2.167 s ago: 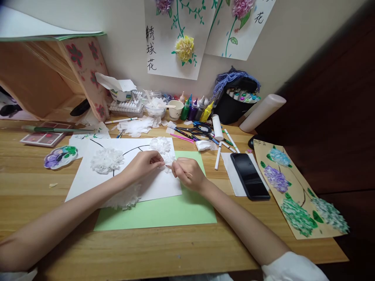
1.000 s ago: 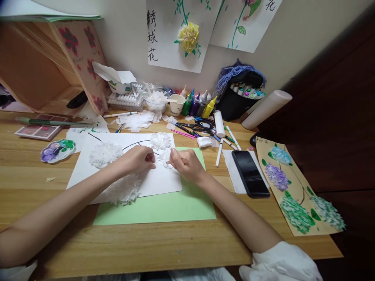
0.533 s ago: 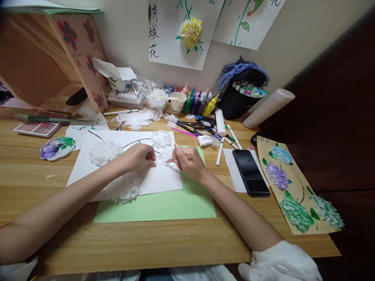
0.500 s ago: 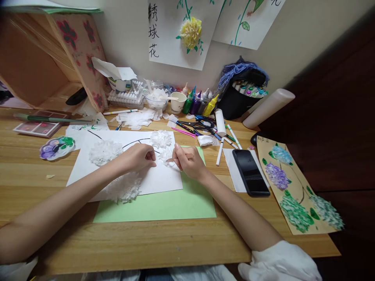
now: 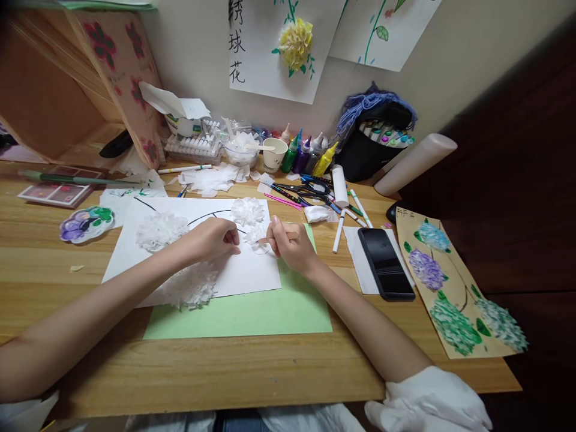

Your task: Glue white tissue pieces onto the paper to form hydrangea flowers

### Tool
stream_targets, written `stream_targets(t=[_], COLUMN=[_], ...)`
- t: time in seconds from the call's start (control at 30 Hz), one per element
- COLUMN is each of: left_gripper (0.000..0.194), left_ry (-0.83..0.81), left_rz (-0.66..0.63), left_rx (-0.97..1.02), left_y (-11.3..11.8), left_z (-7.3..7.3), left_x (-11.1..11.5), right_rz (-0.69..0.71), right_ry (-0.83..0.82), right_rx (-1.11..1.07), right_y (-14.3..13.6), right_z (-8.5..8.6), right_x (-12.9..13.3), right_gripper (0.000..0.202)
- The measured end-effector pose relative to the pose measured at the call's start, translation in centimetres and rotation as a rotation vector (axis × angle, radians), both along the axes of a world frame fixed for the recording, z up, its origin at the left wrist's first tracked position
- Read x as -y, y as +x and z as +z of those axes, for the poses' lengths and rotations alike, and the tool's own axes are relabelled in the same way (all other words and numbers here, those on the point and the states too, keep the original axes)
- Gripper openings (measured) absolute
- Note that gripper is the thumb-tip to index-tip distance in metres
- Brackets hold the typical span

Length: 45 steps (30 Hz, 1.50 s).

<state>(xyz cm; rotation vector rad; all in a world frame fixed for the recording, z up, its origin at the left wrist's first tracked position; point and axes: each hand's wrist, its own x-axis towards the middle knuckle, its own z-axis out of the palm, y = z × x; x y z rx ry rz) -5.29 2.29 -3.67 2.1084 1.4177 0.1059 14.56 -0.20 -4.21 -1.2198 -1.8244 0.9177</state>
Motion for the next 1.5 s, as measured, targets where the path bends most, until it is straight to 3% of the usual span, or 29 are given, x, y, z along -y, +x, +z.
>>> stream_targets(t=[0.27, 0.5, 0.9, 1.03, 1.13, 1.23, 1.3, 1.4, 1.5], left_gripper=[0.011, 0.011, 0.009, 0.009, 0.009, 0.009, 0.008, 0.008, 0.008], left_ry=[0.009, 0.009, 0.015, 0.014, 0.008, 0.007, 0.011, 0.004, -0.008], left_rz=[-0.008, -0.006, 0.005, 0.012, 0.017, 0.019, 0.018, 0.031, 0.042], left_rx=[0.002, -0.015, 0.0, 0.003, 0.007, 0.016, 0.024, 0.02, 0.023], left_y=[-0.1, 0.0, -0.1, -0.1, -0.2, -0.3, -0.2, -0.2, -0.2], left_z=[-0.4, -0.3, -0.3, -0.3, -0.4, -0.4, -0.4, -0.2, 0.0], left_x=[-0.2, -0.1, 0.1, 0.1, 0.1, 0.2, 0.2, 0.3, 0.4], right_rz=[-0.03, 0.019, 0.051, 0.011, -0.083, -0.103, 0.01, 0.128, 0.076], right_ry=[-0.005, 0.066, 0.037, 0.023, 0.106, 0.288, 0.422, 0.471, 0.494], right_rx=[-0.011, 0.122, 0.009, -0.053, -0.099, 0.077, 0.307, 0.526, 0.71], right_y=[-0.2, -0.6, 0.0, 0.6, 1.2, 1.6, 1.5, 0.8, -0.7], right_z=[0.1, 0.4, 0.9, 1.4, 2.1, 2.0, 1.3, -0.3, -1.7], right_x=[-0.1, -0.1, -0.3, -0.5, -1.8, -4.4, -6.6, -9.8, -11.6], right_gripper=[0.056, 0.056, 0.057, 0.056, 0.046, 0.021, 0.01, 0.002, 0.006])
